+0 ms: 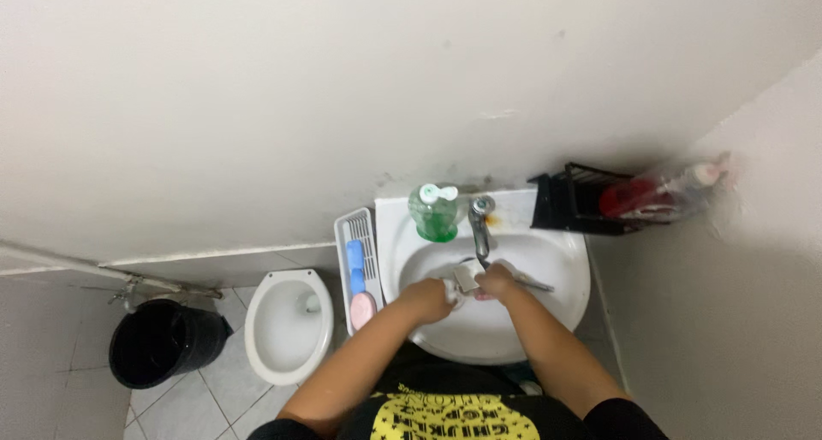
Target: The person washes a set of gold-colored cutlery in a sink using a sponge and soap.
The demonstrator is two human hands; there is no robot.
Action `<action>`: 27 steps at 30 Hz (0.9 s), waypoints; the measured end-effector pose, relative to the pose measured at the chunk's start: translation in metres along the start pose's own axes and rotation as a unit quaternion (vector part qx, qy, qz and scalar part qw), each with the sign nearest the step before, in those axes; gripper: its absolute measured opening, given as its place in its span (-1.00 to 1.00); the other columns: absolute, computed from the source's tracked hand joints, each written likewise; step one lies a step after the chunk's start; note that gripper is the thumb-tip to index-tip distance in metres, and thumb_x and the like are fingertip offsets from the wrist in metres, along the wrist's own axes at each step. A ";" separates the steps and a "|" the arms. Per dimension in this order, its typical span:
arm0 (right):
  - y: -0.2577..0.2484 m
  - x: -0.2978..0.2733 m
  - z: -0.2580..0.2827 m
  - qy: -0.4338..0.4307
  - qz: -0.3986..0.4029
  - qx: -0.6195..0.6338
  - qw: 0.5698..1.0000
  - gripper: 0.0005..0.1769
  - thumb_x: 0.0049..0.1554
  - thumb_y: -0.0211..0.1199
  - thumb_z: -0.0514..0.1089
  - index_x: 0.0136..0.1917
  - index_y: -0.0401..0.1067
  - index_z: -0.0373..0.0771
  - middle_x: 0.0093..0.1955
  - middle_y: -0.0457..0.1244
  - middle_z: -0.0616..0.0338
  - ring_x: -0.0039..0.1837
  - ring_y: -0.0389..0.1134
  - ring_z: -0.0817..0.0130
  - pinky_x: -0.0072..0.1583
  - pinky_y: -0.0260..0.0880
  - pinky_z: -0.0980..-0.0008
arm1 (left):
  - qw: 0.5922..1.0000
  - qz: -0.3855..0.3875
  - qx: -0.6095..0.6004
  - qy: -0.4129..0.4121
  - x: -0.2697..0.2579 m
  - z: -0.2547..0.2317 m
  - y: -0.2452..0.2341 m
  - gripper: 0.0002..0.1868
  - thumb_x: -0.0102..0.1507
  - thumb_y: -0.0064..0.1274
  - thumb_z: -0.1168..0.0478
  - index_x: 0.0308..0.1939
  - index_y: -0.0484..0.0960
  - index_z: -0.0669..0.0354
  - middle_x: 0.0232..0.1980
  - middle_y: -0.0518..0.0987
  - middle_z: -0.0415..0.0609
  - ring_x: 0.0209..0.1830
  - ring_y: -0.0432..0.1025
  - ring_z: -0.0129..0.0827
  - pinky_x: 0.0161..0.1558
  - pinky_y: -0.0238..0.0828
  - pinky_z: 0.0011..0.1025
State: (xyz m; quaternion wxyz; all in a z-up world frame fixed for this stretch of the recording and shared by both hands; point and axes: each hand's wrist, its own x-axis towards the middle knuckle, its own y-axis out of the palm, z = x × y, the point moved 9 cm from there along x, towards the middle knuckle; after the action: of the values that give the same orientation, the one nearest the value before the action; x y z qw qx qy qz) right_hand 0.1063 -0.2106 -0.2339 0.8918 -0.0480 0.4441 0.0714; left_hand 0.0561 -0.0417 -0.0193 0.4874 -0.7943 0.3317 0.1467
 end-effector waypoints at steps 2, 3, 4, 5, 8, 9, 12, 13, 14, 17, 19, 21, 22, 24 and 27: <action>-0.004 -0.003 -0.003 -0.001 0.040 -0.004 0.999 -0.71 0.12 0.20 -0.36 0.06 0.26 -0.62 -0.11 0.28 -0.17 -0.18 0.46 0.02 -0.13 0.63 0.14 | 0.999 0.002 -0.031 -0.031 0.007 0.007 0.005 -0.59 0.25 0.03 -0.01 0.02 0.65 0.18 0.01 0.63 0.24 0.03 0.54 0.07 0.08 0.46 -0.12; -0.005 -0.007 -0.004 -0.001 0.060 -0.004 0.998 -0.69 0.13 0.22 -0.35 0.07 0.25 -0.58 -0.10 0.26 -0.13 -0.17 0.46 0.03 -0.11 0.65 0.16 | 0.999 0.003 -0.048 -0.015 0.010 0.006 0.007 -0.61 0.25 0.01 0.02 0.01 0.66 0.20 -0.02 0.64 0.26 0.01 0.56 0.07 0.08 0.46 -0.12; -0.010 -0.012 -0.005 0.005 0.044 -0.017 0.999 -0.69 0.12 0.22 -0.36 0.09 0.25 -0.55 -0.10 0.27 -0.12 -0.17 0.45 0.06 -0.11 0.64 0.16 | 0.998 0.003 -0.065 0.003 0.014 0.003 0.006 -0.62 0.25 -0.01 0.05 0.00 0.67 0.21 -0.04 0.65 0.27 -0.01 0.57 0.07 0.08 0.46 -0.12; -0.013 -0.021 -0.006 0.011 0.029 -0.030 0.999 -0.68 0.12 0.21 -0.36 0.11 0.25 -0.52 -0.09 0.27 -0.11 -0.17 0.44 0.10 -0.10 0.62 0.16 | 0.996 0.003 -0.082 0.020 0.017 0.000 0.006 -0.63 0.25 -0.03 0.08 -0.02 0.68 0.22 -0.06 0.66 0.28 -0.03 0.59 0.07 0.08 0.47 -0.12; -0.019 -0.056 0.001 0.044 0.015 -0.010 0.999 -0.65 0.14 0.19 -0.33 0.19 0.26 -0.42 -0.06 0.29 -0.07 -0.18 0.45 0.22 -0.09 0.62 0.25 | 0.985 -0.062 -0.138 0.086 0.017 -0.016 -0.010 -0.57 0.12 0.04 0.21 0.08 0.56 0.16 -0.12 0.64 0.30 -0.07 0.53 0.15 -0.02 0.45 -0.06; -0.020 -0.070 0.004 0.057 0.015 0.007 0.998 -0.64 0.16 0.18 -0.31 0.22 0.26 -0.39 -0.05 0.30 -0.05 -0.19 0.45 0.26 -0.09 0.62 0.29 | 0.983 -0.073 -0.148 0.077 0.020 -0.018 -0.013 -0.58 0.14 0.06 0.20 0.08 0.51 0.18 -0.14 0.64 0.30 -0.09 0.54 0.15 -0.03 0.45 -0.07; -0.020 -0.105 0.028 -0.001 0.024 -0.012 1.000 -0.54 0.17 -0.01 -0.31 0.35 0.15 -0.28 -0.09 0.29 -0.07 -0.31 0.34 0.20 -0.22 0.49 0.17 | 0.979 -0.108 -0.161 0.062 0.030 -0.023 -0.016 -0.60 0.15 0.15 0.18 0.02 0.48 0.22 -0.19 0.64 0.29 -0.13 0.56 0.14 -0.06 0.47 -0.08; -0.021 -0.116 0.032 -0.010 0.025 -0.024 0.999 -0.47 0.18 -0.05 -0.30 0.42 0.08 -0.18 -0.11 0.29 -0.07 -0.32 0.34 0.20 -0.23 0.50 0.18 | 0.979 -0.119 -0.154 0.067 0.036 -0.025 -0.015 -0.62 0.12 0.19 0.16 -0.04 0.53 0.22 -0.19 0.64 0.28 -0.14 0.56 0.12 -0.07 0.49 -0.09; -0.022 -0.126 0.033 -0.019 0.028 -0.038 0.999 -0.39 0.19 -0.09 -0.28 0.50 0.01 -0.07 -0.14 0.29 -0.08 -0.33 0.35 0.20 -0.23 0.50 0.19 | 0.978 -0.130 -0.147 0.071 0.040 -0.026 -0.011 -0.64 0.09 0.24 0.14 -0.11 0.58 0.22 -0.20 0.65 0.26 -0.14 0.57 0.11 -0.08 0.50 -0.11; -0.011 -0.138 0.036 -0.057 0.022 -0.059 0.996 -0.41 0.26 -0.16 -0.15 0.56 0.03 -0.03 -0.24 0.25 -0.05 -0.38 0.31 0.25 -0.29 0.43 0.21 | 0.968 -0.211 -0.006 0.137 0.053 -0.042 -0.002 -0.72 0.11 0.27 0.12 -0.16 0.68 0.15 -0.15 0.65 0.21 -0.13 0.57 0.08 -0.04 0.50 -0.08; -0.007 -0.143 0.034 -0.088 0.000 -0.087 0.992 -0.45 0.31 -0.19 -0.09 0.56 0.06 -0.07 -0.29 0.24 -0.04 -0.39 0.30 0.26 -0.29 0.43 0.22 | 0.972 -0.203 0.041 0.111 0.068 -0.045 0.010 -0.75 0.12 0.29 0.10 -0.22 0.69 0.15 -0.16 0.66 0.20 -0.12 0.56 0.07 -0.02 0.49 -0.08; -0.007 -0.150 0.033 -0.117 -0.037 -0.132 0.984 -0.46 0.34 -0.23 -0.07 0.57 0.01 -0.11 -0.29 0.26 -0.06 -0.39 0.31 0.24 -0.26 0.50 0.25 | 0.977 -0.185 0.017 0.101 0.071 -0.046 0.017 -0.74 0.10 0.31 0.09 -0.24 0.71 0.14 -0.16 0.65 0.21 -0.12 0.55 0.07 -0.03 0.49 -0.08; -0.012 -0.153 0.035 -0.123 -0.064 -0.110 0.984 -0.46 0.33 -0.22 -0.07 0.56 0.02 -0.13 -0.28 0.26 -0.05 -0.40 0.31 0.22 -0.27 0.48 0.22 | 0.979 -0.172 -0.031 0.102 0.068 -0.048 0.020 -0.73 0.07 0.33 0.10 -0.23 0.72 0.13 -0.14 0.64 0.22 -0.13 0.55 0.09 -0.04 0.49 -0.08; -0.022 -0.159 0.039 -0.134 -0.119 -0.065 0.982 -0.45 0.32 -0.20 -0.07 0.54 0.04 -0.17 -0.25 0.26 -0.05 -0.42 0.30 0.19 -0.29 0.44 0.17 | 0.980 -0.132 -0.098 0.115 0.066 -0.051 0.022 -0.71 0.04 0.34 0.12 -0.23 0.70 0.14 -0.14 0.63 0.23 -0.13 0.55 0.08 -0.06 0.50 -0.08; -0.019 -0.160 0.043 -0.152 -0.106 -0.115 0.976 -0.47 0.29 -0.15 -0.07 0.50 0.15 -0.20 -0.23 0.31 -0.01 -0.43 0.35 0.22 -0.28 0.48 0.22 | 0.986 -0.067 -0.075 0.134 0.067 -0.048 0.023 -0.73 0.04 0.31 0.15 -0.24 0.67 0.14 -0.15 0.66 0.19 -0.12 0.58 0.02 -0.04 0.51 -0.10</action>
State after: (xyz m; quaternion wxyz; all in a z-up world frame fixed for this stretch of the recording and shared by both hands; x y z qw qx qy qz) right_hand 0.0476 -0.2363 -0.0797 0.9399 -0.1862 0.2844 0.0333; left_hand 0.0852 -0.1159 -0.0493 0.3865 -0.8616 0.3275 0.0305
